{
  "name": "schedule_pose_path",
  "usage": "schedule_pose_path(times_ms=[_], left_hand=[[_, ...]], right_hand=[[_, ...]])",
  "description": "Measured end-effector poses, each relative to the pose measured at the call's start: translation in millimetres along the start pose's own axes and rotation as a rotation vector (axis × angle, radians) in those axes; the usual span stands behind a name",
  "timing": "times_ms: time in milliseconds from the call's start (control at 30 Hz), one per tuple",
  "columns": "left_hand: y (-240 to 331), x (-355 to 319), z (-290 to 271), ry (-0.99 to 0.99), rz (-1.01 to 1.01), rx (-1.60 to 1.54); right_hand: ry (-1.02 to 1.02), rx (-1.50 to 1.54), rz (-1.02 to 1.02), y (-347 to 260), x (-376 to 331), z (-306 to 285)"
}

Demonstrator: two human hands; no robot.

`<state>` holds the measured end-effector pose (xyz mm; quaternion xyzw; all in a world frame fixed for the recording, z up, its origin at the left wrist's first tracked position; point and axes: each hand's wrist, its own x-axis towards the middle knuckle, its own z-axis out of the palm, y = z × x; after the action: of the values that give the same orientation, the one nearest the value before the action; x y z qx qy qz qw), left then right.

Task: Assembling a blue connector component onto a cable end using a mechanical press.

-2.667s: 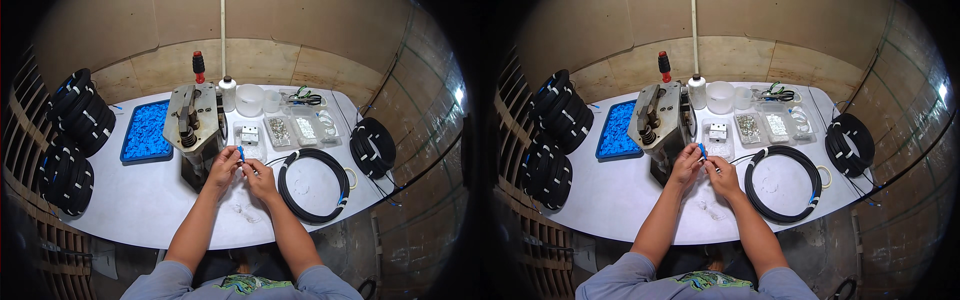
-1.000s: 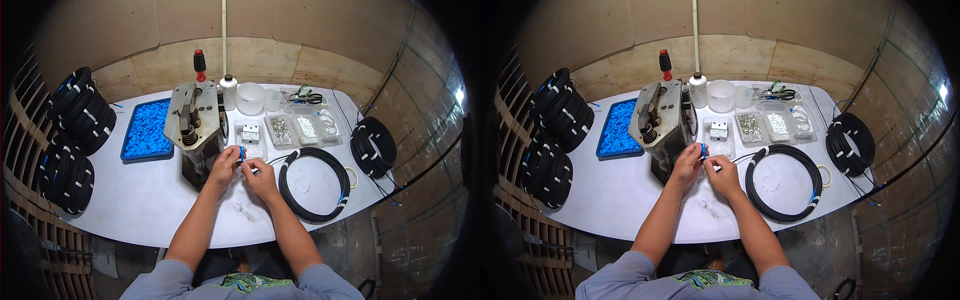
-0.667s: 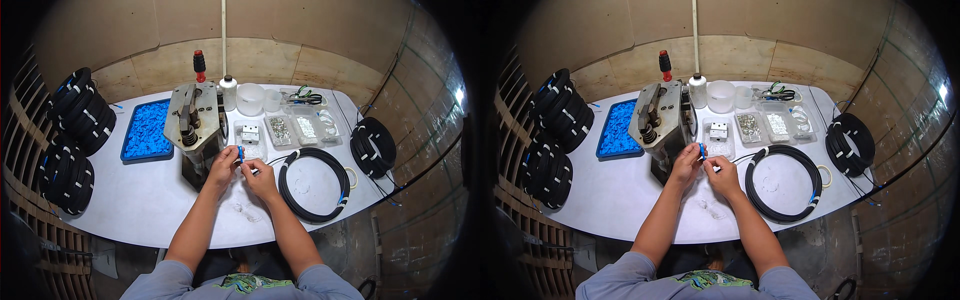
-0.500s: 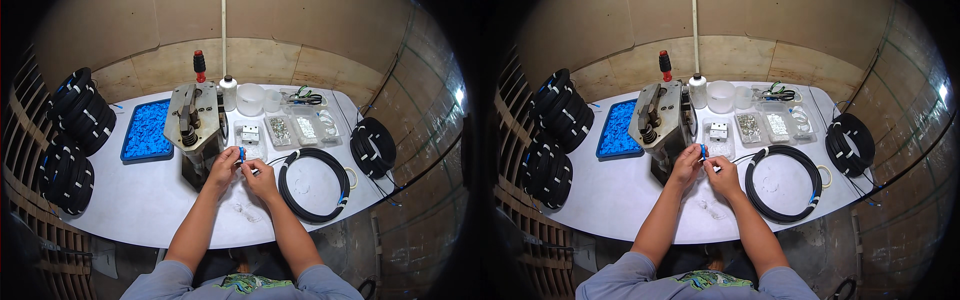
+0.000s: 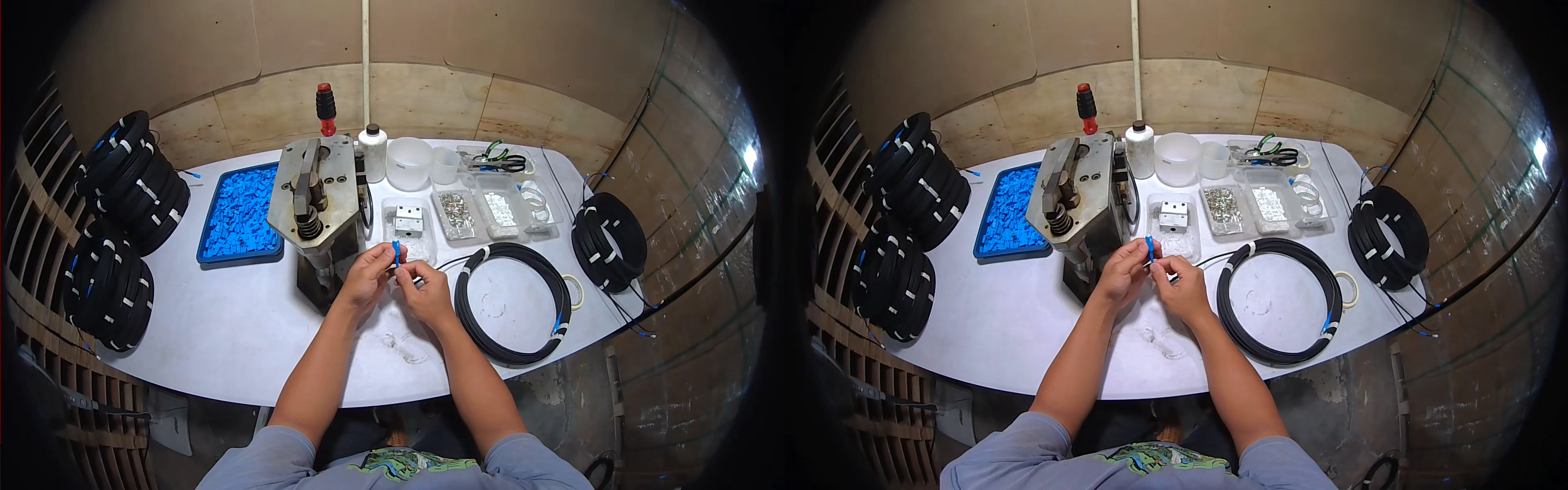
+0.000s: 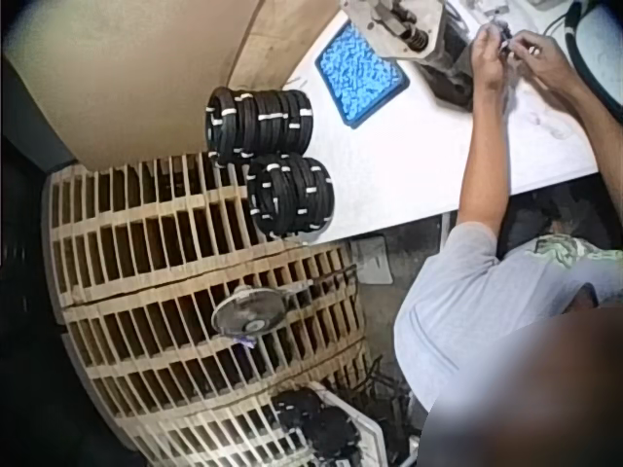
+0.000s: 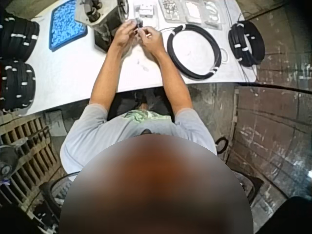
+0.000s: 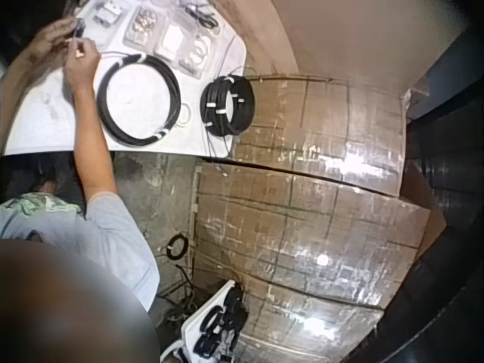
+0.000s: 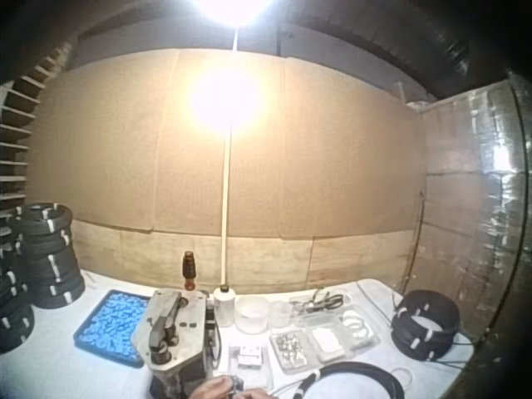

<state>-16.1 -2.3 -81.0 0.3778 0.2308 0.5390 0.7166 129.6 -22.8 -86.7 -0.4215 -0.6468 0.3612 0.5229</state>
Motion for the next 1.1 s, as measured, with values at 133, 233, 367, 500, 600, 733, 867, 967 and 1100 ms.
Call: schedule_pose_path(times_ms=[133, 233, 367, 500, 600, 733, 867, 967, 1100], left_hand=[[-1, 0, -2, -0.037, 0.053, 0.002], [-1, -2, 5, -0.013, 0.08, -0.036], [-5, 0, 2, 0.036, 0.117, -0.033], [-10, 1, -2, 0.059, 0.158, -0.002], [-9, 0, -1, 0.063, 0.183, -0.02], [2, -3, 8, 0.075, 0.114, -0.06], [3, -4, 4, 0.085, 0.062, -0.037], [1, -2, 0, 0.085, 0.064, -0.056], [2, -2, 1, 0.047, 0.037, -0.057]], right_hand=[[0.012, 0.062, 0.023, -4, -1, 2], [0.055, 0.031, -0.068, -11, 0, 2], [0.111, -0.088, -0.149, -6, 0, 2], [0.149, -0.157, -0.208, -5, 0, 3], [0.148, -0.123, -0.172, -3, 0, 3], [0.132, -0.058, -0.086, -4, 0, 1], [0.103, -0.059, -0.089, -3, 0, 1], [0.085, -0.065, -0.084, -1, -1, 1], [0.084, -0.04, -0.059, -2, -1, 1]])
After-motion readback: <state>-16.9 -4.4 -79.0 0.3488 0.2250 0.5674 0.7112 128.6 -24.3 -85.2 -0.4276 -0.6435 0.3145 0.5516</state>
